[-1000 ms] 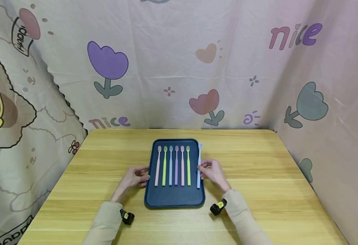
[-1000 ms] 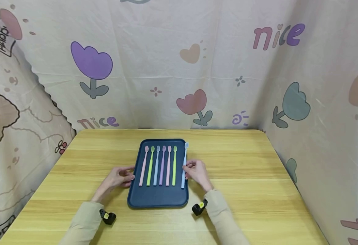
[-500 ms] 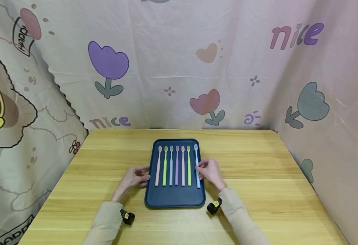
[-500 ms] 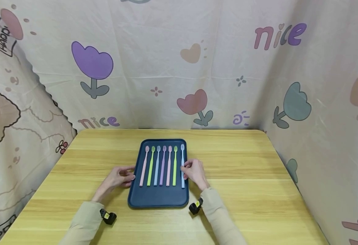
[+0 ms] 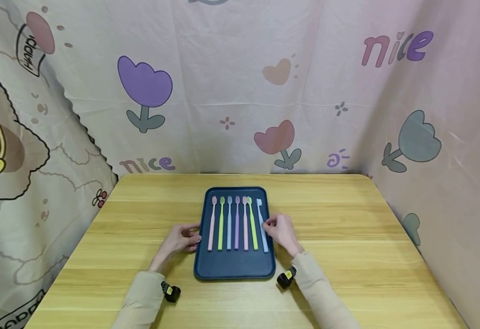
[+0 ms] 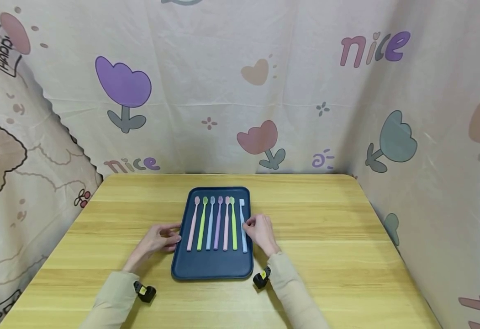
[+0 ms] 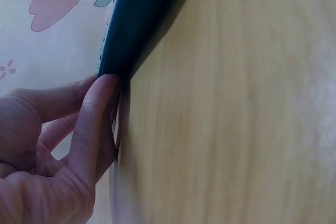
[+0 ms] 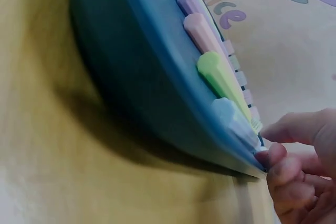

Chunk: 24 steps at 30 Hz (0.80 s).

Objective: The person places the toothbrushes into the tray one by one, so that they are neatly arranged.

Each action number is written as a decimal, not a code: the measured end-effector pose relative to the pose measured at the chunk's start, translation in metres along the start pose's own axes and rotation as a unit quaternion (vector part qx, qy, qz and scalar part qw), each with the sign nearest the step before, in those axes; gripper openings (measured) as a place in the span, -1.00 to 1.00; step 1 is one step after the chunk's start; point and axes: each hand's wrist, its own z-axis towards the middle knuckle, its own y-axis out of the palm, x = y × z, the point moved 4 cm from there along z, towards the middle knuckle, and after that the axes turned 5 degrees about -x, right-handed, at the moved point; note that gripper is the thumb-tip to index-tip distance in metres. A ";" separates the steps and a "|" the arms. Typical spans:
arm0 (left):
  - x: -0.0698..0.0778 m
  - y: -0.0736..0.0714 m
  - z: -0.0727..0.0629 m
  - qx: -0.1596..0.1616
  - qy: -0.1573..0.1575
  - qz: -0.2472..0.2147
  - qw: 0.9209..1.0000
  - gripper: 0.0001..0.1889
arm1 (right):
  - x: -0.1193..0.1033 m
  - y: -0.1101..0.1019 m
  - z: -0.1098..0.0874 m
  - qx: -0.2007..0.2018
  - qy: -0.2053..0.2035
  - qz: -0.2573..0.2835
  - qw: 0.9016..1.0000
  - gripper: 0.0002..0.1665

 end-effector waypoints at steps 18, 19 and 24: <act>0.001 0.001 -0.001 -0.004 0.005 0.001 1.000 -0.42 | -0.003 0.003 0.000 0.019 -0.001 -0.070 0.997 -0.70; 0.001 0.001 -0.001 -0.003 0.005 0.001 1.000 -0.42 | -0.003 0.003 -0.001 0.014 -0.001 -0.059 0.998 -0.72; 0.001 0.000 -0.001 -0.001 0.003 0.003 1.000 -0.42 | -0.001 0.003 -0.003 -0.025 0.020 -0.001 0.999 -0.82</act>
